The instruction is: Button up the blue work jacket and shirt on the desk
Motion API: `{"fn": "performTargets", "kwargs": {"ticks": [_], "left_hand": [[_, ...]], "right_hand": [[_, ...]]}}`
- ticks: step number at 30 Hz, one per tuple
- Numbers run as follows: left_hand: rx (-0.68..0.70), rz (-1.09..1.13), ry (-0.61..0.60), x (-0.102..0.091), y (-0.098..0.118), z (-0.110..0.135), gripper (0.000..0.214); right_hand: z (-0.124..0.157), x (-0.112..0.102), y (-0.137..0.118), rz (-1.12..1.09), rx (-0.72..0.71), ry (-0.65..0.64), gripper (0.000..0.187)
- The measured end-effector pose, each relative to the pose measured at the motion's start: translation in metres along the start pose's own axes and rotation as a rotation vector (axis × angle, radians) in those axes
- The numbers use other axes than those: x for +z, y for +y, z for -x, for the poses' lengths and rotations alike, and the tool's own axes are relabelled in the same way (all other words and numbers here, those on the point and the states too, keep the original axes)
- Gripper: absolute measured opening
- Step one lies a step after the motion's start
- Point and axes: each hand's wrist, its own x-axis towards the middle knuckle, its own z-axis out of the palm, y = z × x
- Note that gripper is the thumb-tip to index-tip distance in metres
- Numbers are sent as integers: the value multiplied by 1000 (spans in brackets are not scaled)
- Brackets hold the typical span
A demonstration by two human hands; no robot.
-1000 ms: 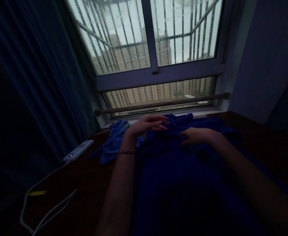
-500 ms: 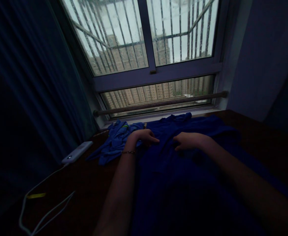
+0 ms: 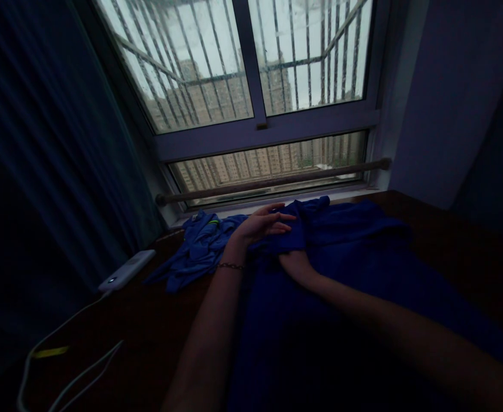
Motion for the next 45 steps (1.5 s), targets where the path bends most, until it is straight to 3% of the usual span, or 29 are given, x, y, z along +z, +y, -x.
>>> {"fn": "performTargets", "kwargs": {"ticks": [3, 5, 7, 9, 11, 14, 18, 22, 24, 26, 29, 32, 34, 36, 39, 42, 45], "left_hand": [[97, -52, 191, -16, -10, -6, 39], [93, -88, 337, -26, -23, -13, 36], [-6, -75, 323, -28, -38, -20, 37], [-163, -77, 223, -24, -52, -25, 36], [-305, -223, 208, -17, -63, -30, 32], [-361, -544, 331, -14, -71, -37, 22], [-290, -694, 464, -31, -71, -46, 20], [-239, -887, 649, -51, -83, -45, 24], [-227, -990, 723, -54, -95, -40, 26], [-238, -1097, 799, -54, -110, -35, 30], [-297, -1243, 867, -54, -125, -30, 36], [-334, -1304, 852, -58, -130, -29, 31], [-336, -1312, 850, -61, -129, -30, 24], [-341, -1309, 881, -65, -129, -30, 20], [-359, -1287, 989, -73, -129, -27, 22], [-395, -1251, 1127, -85, -131, -21, 28], [-442, -1197, 1194, -97, -132, -16, 31]], "right_hand": [[-18, -39, 12, -258, 9, 119, 52], [-25, -64, 21, -476, -7, 103, 57], [-28, -80, 29, -691, 8, 59, 63], [-29, -84, 33, -729, 106, -3, 70], [-28, -74, 33, -596, 247, -114, 87], [-24, -46, 31, -218, 323, -216, 114], [-19, -18, 31, 160, 277, -64, 110], [-21, -17, 37, -11, 310, -254, 81], [-24, -19, 43, -48, 300, -213, 78], [-26, -16, 47, -59, 274, -139, 88], [-24, 2, 51, -199, 310, -158, 100], [-19, 27, 48, -272, 279, -135, 91], [-19, 31, 41, -247, 215, -81, 80], [-24, 15, 33, -261, 182, -45, 65], [-35, -52, 26, -359, 124, 65, 49], [-37, -146, 44, -259, 119, 395, 44], [-24, -220, 94, -71, 305, 743, 41]]}}
